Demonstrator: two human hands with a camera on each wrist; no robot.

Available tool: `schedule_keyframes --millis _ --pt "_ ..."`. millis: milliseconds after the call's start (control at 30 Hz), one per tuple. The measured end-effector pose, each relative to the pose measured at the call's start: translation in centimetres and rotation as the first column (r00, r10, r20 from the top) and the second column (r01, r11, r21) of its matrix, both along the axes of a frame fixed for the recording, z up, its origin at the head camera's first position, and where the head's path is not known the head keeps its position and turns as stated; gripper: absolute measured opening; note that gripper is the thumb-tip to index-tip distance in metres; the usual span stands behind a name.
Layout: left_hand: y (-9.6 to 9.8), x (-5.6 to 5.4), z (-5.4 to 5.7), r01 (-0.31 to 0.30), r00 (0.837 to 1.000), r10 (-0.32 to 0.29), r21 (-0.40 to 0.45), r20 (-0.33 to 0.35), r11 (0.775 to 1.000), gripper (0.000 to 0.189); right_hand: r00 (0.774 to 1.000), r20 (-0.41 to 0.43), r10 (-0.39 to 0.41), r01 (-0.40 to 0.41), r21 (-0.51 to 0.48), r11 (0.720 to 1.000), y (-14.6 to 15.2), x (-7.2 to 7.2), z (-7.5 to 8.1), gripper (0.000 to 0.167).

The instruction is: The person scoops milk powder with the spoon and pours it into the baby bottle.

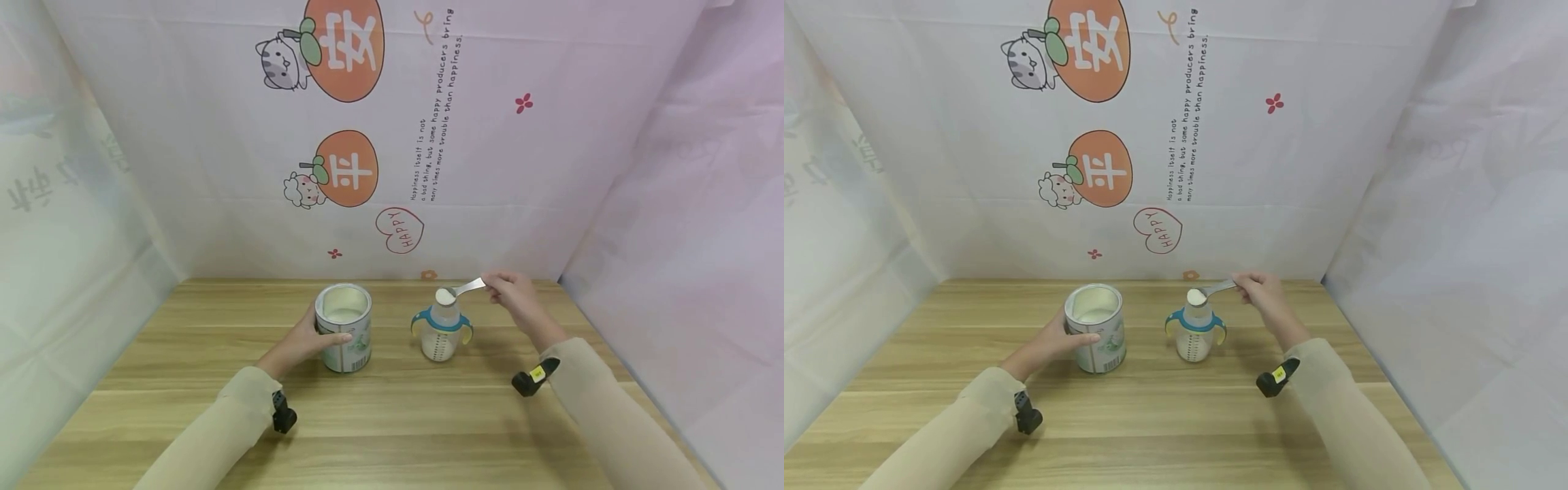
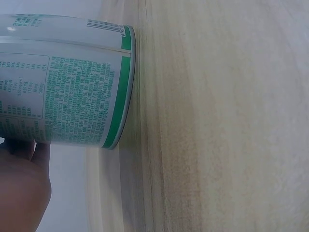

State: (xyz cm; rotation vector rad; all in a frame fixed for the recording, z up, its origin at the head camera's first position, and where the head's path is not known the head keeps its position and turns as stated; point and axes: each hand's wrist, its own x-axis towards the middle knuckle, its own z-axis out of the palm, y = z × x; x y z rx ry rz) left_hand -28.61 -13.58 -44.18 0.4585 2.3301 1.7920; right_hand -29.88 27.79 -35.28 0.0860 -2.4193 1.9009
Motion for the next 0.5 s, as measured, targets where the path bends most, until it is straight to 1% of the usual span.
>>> schedule_keyframes --millis 267,367,500 --pt "0.03 0.14 0.2 0.004 1.0 -0.004 -0.006 -0.003 1.0 0.103 1.0 -0.01 -0.001 0.002 0.068 0.998 0.81 0.25 -0.5 0.036" --pt "0.05 0.26 0.32 -0.001 1.0 0.001 -0.008 0.0 1.0 0.104 1.0 -0.029 -0.004 0.007 0.092 0.996 0.93 0.34 -0.69 0.037" --pt "0.07 0.24 0.28 -0.008 1.0 0.008 -0.015 -0.004 1.0 0.105 0.997 -0.075 0.0 0.009 0.127 0.992 1.0 0.46 -0.85 0.039"
